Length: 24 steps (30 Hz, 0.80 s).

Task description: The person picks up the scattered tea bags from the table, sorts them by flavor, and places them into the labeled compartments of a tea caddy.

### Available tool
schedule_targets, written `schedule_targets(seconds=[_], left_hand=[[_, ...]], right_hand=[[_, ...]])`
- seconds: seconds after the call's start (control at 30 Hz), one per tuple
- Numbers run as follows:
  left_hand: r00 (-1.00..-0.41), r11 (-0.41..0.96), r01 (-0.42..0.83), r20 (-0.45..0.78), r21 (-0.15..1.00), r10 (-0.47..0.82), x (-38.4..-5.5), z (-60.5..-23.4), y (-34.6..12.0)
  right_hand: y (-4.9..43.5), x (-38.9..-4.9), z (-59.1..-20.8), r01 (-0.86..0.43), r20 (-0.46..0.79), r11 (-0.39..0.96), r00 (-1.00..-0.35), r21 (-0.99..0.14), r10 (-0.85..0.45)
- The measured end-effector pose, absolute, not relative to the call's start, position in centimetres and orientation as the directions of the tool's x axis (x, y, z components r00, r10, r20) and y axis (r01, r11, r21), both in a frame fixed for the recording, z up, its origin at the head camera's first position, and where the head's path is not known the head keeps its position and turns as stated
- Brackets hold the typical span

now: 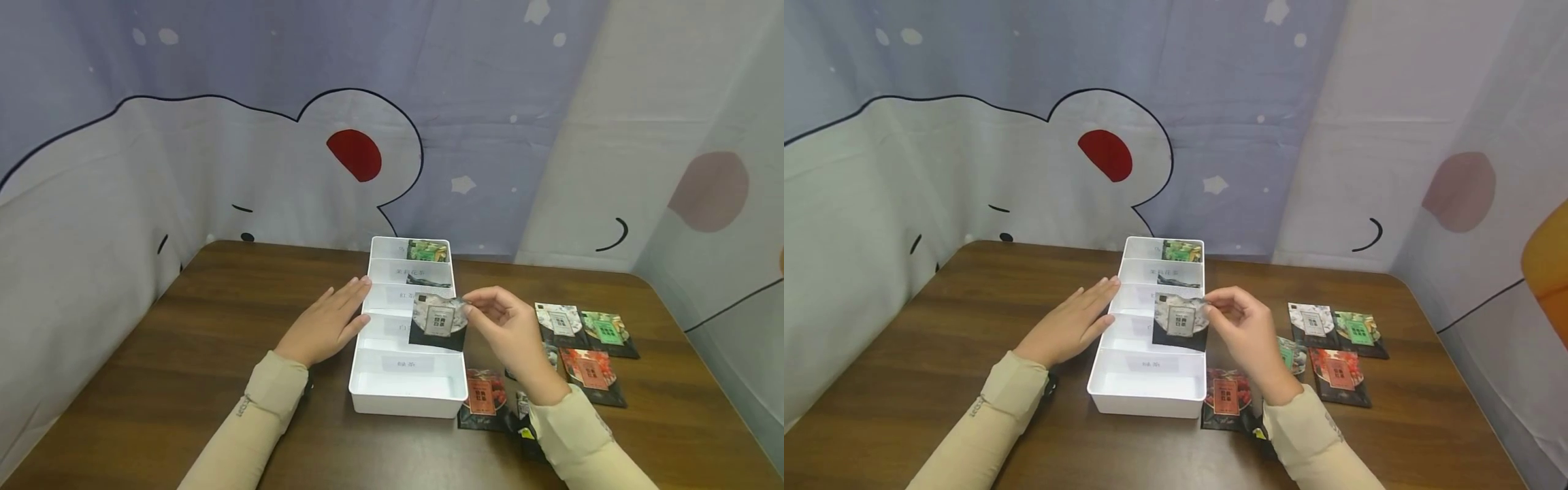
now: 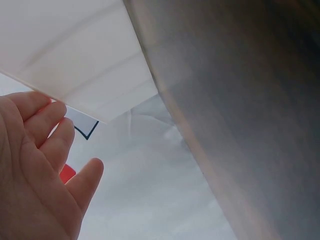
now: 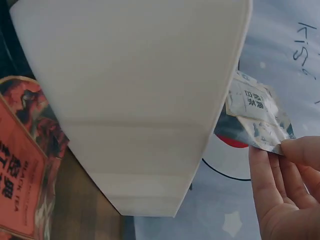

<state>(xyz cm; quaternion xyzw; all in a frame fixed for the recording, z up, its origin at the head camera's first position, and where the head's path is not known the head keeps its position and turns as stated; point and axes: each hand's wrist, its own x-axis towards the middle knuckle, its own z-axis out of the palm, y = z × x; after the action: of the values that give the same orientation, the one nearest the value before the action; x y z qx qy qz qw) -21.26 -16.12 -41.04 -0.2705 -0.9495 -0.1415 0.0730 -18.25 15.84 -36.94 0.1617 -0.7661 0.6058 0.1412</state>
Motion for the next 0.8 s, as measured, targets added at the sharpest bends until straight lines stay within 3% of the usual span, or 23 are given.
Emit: schedule_targets(seconds=[0.2, 0.5, 0.6, 0.8], left_hand=[[-0.847, 0.819, 0.528, 0.208, 0.225, 0.489, -21.2, -41.0, -16.1], [-0.844, 0.814, 0.533, 0.21, 0.23, 0.494, -21.2, -40.9, -16.1], [-0.845, 0.814, 0.531, 0.208, 0.233, 0.492, -21.2, -40.9, -16.1], [-0.845, 0.814, 0.532, 0.206, 0.234, 0.493, -21.2, -40.8, -16.1]], right_hand=[[15.5, -18.1, -37.5, -0.442, 0.435, 0.218, -0.897, -0.87, -0.079], [16.5, -17.2, -38.5, -0.501, 0.45, 0.32, -0.864, -0.804, -0.224], [17.0, -16.9, -38.7, -0.578, 0.497, 0.355, -0.815, -0.735, -0.3], [17.6, -16.9, -39.1, -0.782, 0.615, 0.329, -0.621, -0.53, -0.486]])
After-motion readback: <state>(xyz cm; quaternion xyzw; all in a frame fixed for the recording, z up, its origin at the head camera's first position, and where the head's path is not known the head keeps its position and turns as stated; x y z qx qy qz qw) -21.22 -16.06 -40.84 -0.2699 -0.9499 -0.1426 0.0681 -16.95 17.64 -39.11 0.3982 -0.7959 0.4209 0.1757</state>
